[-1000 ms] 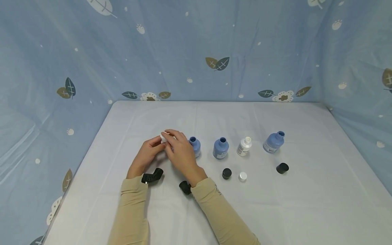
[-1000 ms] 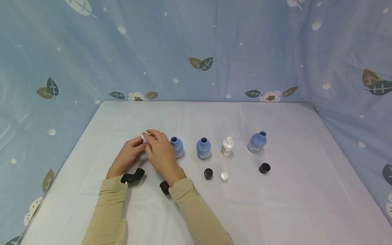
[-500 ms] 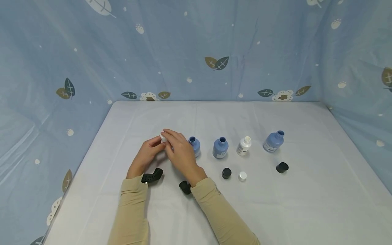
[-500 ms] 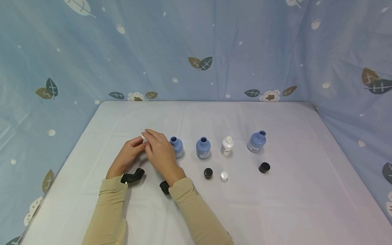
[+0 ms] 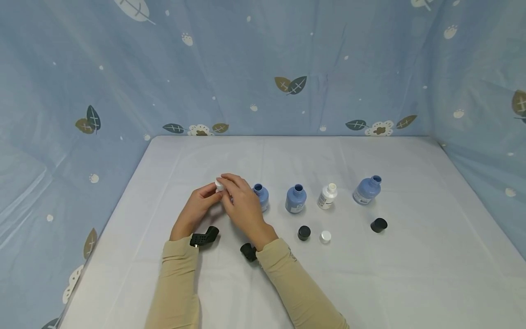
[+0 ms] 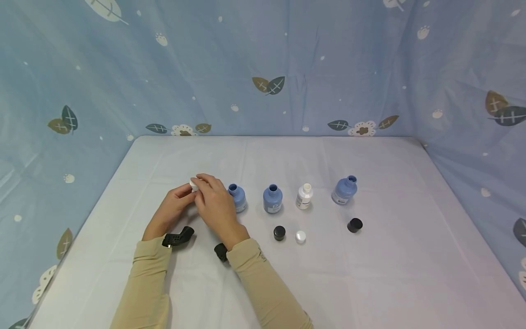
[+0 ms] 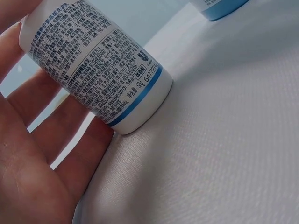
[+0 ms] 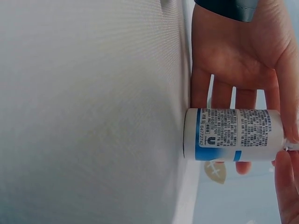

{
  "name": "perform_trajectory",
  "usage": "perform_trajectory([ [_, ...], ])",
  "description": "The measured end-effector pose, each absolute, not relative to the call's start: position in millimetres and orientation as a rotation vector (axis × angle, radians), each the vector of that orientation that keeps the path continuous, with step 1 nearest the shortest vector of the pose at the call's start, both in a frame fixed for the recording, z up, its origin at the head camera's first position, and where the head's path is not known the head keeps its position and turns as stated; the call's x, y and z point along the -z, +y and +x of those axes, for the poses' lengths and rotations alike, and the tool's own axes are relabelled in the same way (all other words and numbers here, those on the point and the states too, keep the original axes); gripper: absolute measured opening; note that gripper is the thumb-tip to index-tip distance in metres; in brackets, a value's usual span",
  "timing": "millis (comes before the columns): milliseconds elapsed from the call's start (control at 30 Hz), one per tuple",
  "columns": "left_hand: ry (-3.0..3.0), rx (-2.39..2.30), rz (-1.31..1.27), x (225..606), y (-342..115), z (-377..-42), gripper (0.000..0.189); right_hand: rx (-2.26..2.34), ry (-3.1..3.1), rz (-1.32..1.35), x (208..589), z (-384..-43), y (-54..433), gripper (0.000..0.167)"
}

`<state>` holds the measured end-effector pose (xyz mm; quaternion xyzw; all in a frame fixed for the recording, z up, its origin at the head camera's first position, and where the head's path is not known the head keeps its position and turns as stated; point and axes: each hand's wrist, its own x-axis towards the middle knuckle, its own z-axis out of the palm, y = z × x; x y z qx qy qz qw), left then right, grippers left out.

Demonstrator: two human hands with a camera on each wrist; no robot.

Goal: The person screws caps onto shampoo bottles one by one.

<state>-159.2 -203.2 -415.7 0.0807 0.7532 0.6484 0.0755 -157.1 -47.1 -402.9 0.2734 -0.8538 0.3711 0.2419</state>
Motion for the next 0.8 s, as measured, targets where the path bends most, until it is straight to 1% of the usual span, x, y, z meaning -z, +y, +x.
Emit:
perform_trajectory([
  [433, 2.255, -1.963, 0.275, 438.6, -211.2, -170.1, 0.036, -1.019, -2.340, 0.749, 403.2, -157.6, -47.0, 0.030],
  [567, 2.241, -1.968, 0.264, 435.4, -209.9, -169.3, 0.036, -0.998, -2.345, 0.753, 402.6, -157.4, -46.4, 0.030],
  [800, 2.239, -1.927, 0.242, 417.1, -204.7, -161.4, 0.040, -0.968, -2.328, 0.727, 401.5, -158.0, -46.5, 0.031],
])
